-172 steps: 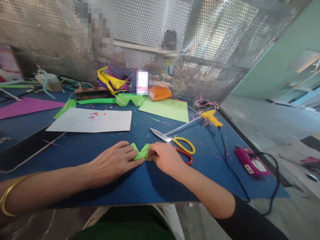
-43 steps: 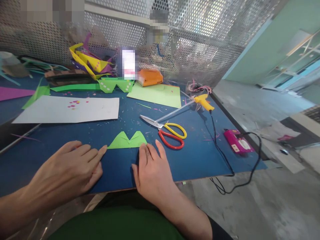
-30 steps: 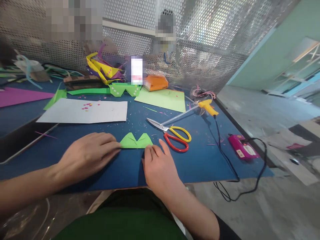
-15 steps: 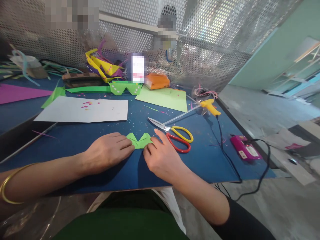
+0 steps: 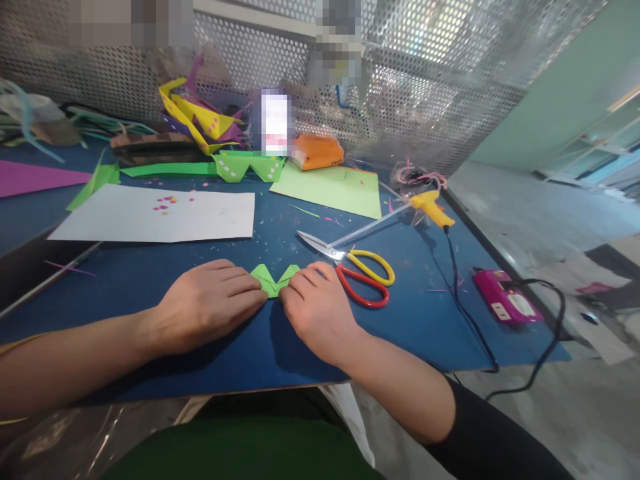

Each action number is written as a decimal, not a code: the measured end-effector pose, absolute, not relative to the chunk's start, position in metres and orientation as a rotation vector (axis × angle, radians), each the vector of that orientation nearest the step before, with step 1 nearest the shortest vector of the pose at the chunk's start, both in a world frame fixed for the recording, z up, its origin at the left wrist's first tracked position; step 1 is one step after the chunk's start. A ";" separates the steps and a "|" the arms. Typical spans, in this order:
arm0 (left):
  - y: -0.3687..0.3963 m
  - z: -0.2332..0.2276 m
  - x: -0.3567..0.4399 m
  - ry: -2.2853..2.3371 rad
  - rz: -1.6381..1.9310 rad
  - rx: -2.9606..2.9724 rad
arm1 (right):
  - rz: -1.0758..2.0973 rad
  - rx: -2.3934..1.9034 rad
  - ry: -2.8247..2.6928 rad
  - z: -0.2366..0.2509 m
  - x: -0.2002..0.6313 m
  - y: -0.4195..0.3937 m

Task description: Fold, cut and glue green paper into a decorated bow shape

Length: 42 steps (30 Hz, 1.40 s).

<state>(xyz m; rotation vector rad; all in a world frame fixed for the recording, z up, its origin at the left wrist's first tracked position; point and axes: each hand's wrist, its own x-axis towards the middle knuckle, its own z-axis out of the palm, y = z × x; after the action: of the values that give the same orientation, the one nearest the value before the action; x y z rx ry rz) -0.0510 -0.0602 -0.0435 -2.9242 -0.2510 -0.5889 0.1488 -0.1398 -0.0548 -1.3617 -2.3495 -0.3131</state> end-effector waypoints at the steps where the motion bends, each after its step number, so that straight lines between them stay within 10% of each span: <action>1: -0.060 -0.044 -0.051 -0.282 -0.607 -2.942 | -0.270 -1.379 -2.330 -0.054 0.149 -0.139; 14: -0.056 -0.046 -0.050 -0.671 -0.650 -3.205 | 0.253 -1.561 -2.031 -0.055 0.151 -0.133; 42: -0.050 -0.042 -0.044 -1.081 -0.484 -3.179 | 0.273 -1.797 -1.916 -0.056 0.149 -0.128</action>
<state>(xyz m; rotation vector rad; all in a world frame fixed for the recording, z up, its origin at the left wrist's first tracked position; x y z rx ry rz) -0.0441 -0.0502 -0.0415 -3.1791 -1.0811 -0.4843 0.1494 -0.1284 -0.0559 -1.7967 -1.9160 0.2728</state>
